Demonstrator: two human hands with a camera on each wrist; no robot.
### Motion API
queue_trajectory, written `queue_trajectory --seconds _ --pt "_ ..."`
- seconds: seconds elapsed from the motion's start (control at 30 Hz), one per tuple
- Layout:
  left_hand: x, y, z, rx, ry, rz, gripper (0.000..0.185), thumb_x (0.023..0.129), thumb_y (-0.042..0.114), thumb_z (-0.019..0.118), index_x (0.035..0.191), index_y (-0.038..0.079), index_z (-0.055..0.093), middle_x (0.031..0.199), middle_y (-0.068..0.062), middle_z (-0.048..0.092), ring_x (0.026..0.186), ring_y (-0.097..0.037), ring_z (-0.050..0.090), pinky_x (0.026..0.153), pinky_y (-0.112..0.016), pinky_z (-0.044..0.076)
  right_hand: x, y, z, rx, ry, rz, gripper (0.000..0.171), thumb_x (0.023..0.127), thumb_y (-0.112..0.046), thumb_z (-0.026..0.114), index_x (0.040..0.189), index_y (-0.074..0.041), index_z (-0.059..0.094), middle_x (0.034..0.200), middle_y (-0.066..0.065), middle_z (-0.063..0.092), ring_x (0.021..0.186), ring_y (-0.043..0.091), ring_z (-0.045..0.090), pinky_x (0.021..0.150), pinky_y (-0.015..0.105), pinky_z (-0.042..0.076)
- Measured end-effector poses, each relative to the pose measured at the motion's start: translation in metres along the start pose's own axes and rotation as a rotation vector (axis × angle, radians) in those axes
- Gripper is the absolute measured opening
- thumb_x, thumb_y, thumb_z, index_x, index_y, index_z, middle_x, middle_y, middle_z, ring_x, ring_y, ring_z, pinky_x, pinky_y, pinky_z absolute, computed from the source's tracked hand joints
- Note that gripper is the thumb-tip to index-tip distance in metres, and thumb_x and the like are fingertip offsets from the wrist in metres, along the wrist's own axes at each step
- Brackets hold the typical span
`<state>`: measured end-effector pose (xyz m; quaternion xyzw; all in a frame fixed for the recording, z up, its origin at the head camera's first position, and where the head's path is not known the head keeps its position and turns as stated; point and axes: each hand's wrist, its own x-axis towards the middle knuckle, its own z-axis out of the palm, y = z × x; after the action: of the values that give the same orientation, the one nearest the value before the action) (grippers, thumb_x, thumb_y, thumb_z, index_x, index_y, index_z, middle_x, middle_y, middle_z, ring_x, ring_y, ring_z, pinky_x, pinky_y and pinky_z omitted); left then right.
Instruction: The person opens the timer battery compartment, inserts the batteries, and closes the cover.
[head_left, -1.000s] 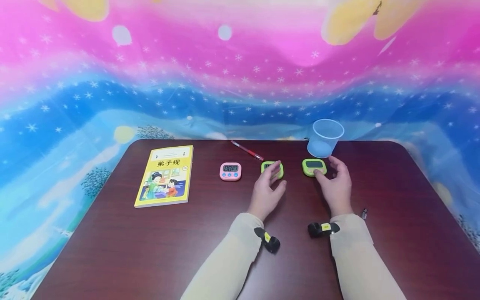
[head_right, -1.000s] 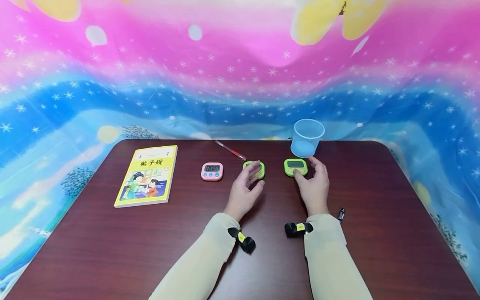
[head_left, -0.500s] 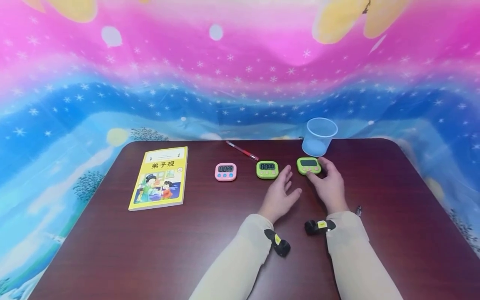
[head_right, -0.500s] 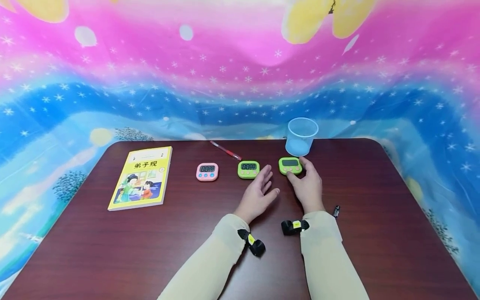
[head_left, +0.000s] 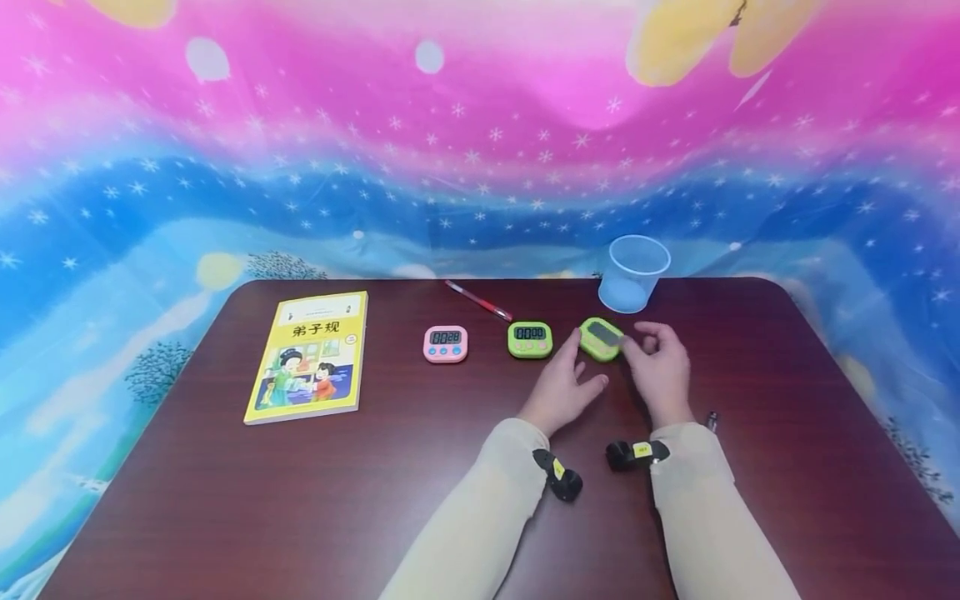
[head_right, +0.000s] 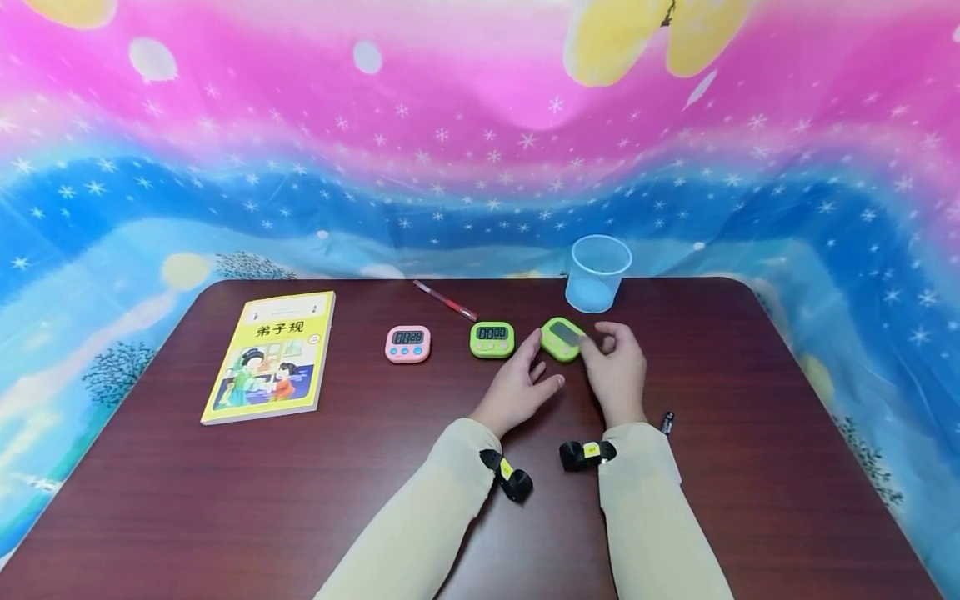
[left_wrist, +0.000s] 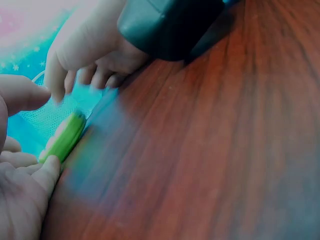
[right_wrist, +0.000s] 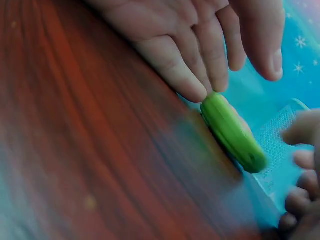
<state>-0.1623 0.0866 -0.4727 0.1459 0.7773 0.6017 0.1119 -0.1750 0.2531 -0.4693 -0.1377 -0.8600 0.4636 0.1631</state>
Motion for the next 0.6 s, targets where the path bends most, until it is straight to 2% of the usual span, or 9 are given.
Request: queue_trajectory --seconds 0.07,0.13,0.27,0.43,0.53,0.6 --pt "0.0003 0.0012 0.0001 0.024 -0.002 0.0 0.081 0.096 0.016 0.068 0.16 0.01 0.02 0.164 -0.004 0.027 0.137 -0.017 0.047 0.106 -0.017 0.043 -0.0009 -0.0018 0.0003 0.004 0.053 0.008 0.035 0.092 -0.023 0.07 0.121 -0.005 0.066 0.087 0.009 0.056 0.078 0.018 0.05 0.069 0.029 0.041" --pt "0.0 0.0026 0.0001 0.044 -0.003 -0.003 0.08 0.096 0.017 0.069 0.16 0.01 0.022 0.162 -0.004 0.03 0.136 -0.015 0.048 0.106 -0.017 0.043 -0.0019 -0.0024 0.0004 0.005 0.045 0.012 0.031 0.092 -0.024 0.07 0.117 -0.005 0.067 0.083 0.007 0.055 0.074 0.015 0.049 0.066 0.025 0.039" --pt "-0.0011 0.0034 -0.0007 0.058 -0.003 0.01 0.077 0.095 0.017 0.07 0.159 0.01 0.027 0.159 -0.004 0.038 0.134 -0.014 0.051 0.105 -0.017 0.044 -0.0049 -0.0043 0.0015 -0.032 -0.048 -0.007 0.036 0.093 -0.025 0.07 0.121 -0.003 0.065 0.099 0.011 0.06 0.084 0.018 0.054 0.073 0.025 0.043" --pt "-0.003 0.0018 -0.0009 -0.012 0.02 0.007 0.072 0.093 0.015 0.072 0.155 0.01 0.034 0.142 -0.004 0.054 0.118 -0.009 0.061 0.096 -0.017 0.051 -0.0082 -0.0043 0.0011 -0.042 -0.077 -0.003 0.04 0.094 -0.026 0.068 0.127 -0.003 0.063 0.118 0.018 0.062 0.104 0.03 0.058 0.087 0.037 0.047" --pt "-0.0047 0.0011 -0.001 -0.032 0.06 0.001 0.07 0.092 0.015 0.074 0.153 0.011 0.038 0.136 -0.005 0.054 0.103 -0.005 0.064 0.087 -0.017 0.055 -0.0092 -0.0038 0.0015 -0.013 -0.087 0.013 0.041 0.096 -0.026 0.067 0.13 -0.004 0.062 0.123 0.019 0.064 0.115 0.032 0.058 0.097 0.043 0.048" --pt "-0.0056 0.0009 -0.0015 -0.012 0.074 -0.007 0.072 0.092 0.017 0.074 0.153 0.013 0.037 0.141 -0.004 0.048 0.097 -0.002 0.064 0.084 -0.016 0.055 -0.0097 -0.0036 0.0022 -0.006 -0.089 0.017 0.041 0.096 -0.026 0.066 0.13 -0.004 0.061 0.122 0.019 0.065 0.115 0.033 0.058 0.098 0.044 0.048"
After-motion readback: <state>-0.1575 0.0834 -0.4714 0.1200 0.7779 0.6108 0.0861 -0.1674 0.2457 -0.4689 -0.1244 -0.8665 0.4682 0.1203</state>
